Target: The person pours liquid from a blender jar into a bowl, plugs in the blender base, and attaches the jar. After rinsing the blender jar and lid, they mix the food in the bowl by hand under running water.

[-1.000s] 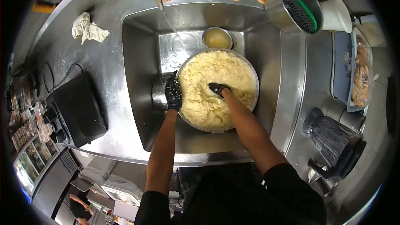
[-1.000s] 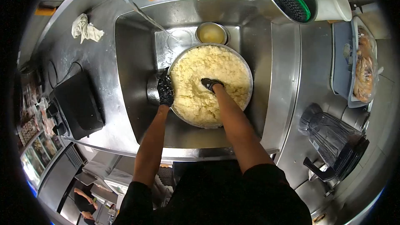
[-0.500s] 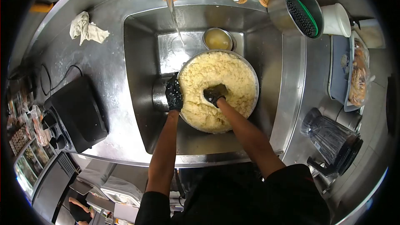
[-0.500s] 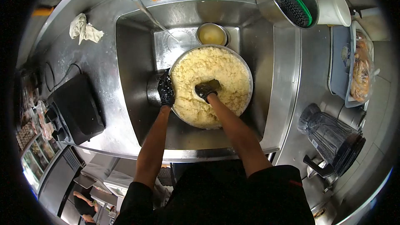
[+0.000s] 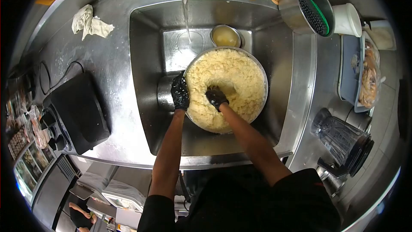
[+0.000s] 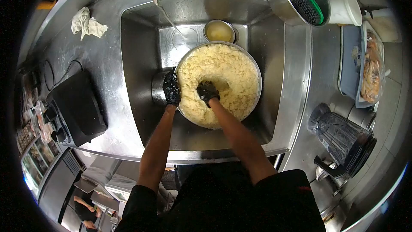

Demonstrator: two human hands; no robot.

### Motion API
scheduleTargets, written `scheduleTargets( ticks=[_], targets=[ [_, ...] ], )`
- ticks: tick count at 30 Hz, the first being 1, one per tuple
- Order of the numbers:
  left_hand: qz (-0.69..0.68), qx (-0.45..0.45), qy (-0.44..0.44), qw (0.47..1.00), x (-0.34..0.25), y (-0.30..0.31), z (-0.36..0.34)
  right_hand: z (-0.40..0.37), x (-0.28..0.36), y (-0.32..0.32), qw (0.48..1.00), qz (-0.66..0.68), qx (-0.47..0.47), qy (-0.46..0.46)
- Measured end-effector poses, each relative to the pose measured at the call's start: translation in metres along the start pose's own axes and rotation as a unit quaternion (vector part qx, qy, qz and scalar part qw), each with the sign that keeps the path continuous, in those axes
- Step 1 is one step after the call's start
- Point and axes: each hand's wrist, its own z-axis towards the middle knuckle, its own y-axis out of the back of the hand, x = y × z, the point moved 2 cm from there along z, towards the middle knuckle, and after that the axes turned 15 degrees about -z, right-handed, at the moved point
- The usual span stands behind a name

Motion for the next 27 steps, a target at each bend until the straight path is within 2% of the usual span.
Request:
scheduleTargets(
  ticks=[1,2,3,4,6,9,12,13,20,22,24,27],
  targets=[
    [0.0,-0.003,0.0,1.0,0.001,0.001,0.0,0.005,-0.005,-0.013,0.997,0.037,-0.065,0.02],
    [-0.008,0.0,-0.007,1.0,0.002,0.001,0.0,0.024,-0.021,-0.049,0.974,-0.145,-0.166,0.061],
    [-0.015,0.003,-0.014,1.0,0.003,0.002,0.0,0.042,-0.038,-0.085,0.902,-0.325,-0.279,0.061],
    [-0.009,0.003,-0.005,1.0,0.004,0.003,-0.002,0.053,-0.05,-0.091,0.86,-0.492,-0.124,0.052],
    [-0.022,0.002,0.015,1.0,-0.003,0.003,-0.002,0.045,-0.05,-0.042,0.943,-0.331,0.032,0.003],
    [-0.019,0.004,0.014,1.0,-0.002,0.003,-0.002,0.042,-0.062,-0.021,0.97,-0.209,0.116,-0.046],
    [-0.003,-0.009,-0.013,1.0,-0.004,0.002,-0.002,0.045,-0.064,-0.017,0.974,-0.161,0.146,-0.061],
    [-0.027,-0.008,0.008,1.0,-0.003,0.003,-0.002,0.046,-0.065,-0.016,0.974,-0.154,0.154,-0.063],
    [-0.039,-0.02,0.004,0.999,0.002,0.005,0.0,0.046,-0.07,-0.027,0.97,-0.129,0.194,-0.073],
    [-0.041,-0.002,-0.034,0.999,0.004,0.005,-0.001,0.046,-0.074,-0.032,0.968,-0.127,0.204,-0.076],
    [-0.023,-0.005,-0.037,0.999,0.001,0.004,0.004,0.047,-0.078,-0.033,0.967,-0.123,0.207,-0.081],
    [-0.032,-0.002,0.005,0.999,-0.005,0.006,-0.002,0.046,-0.082,-0.036,0.967,-0.111,0.211,-0.091]
  ],
)
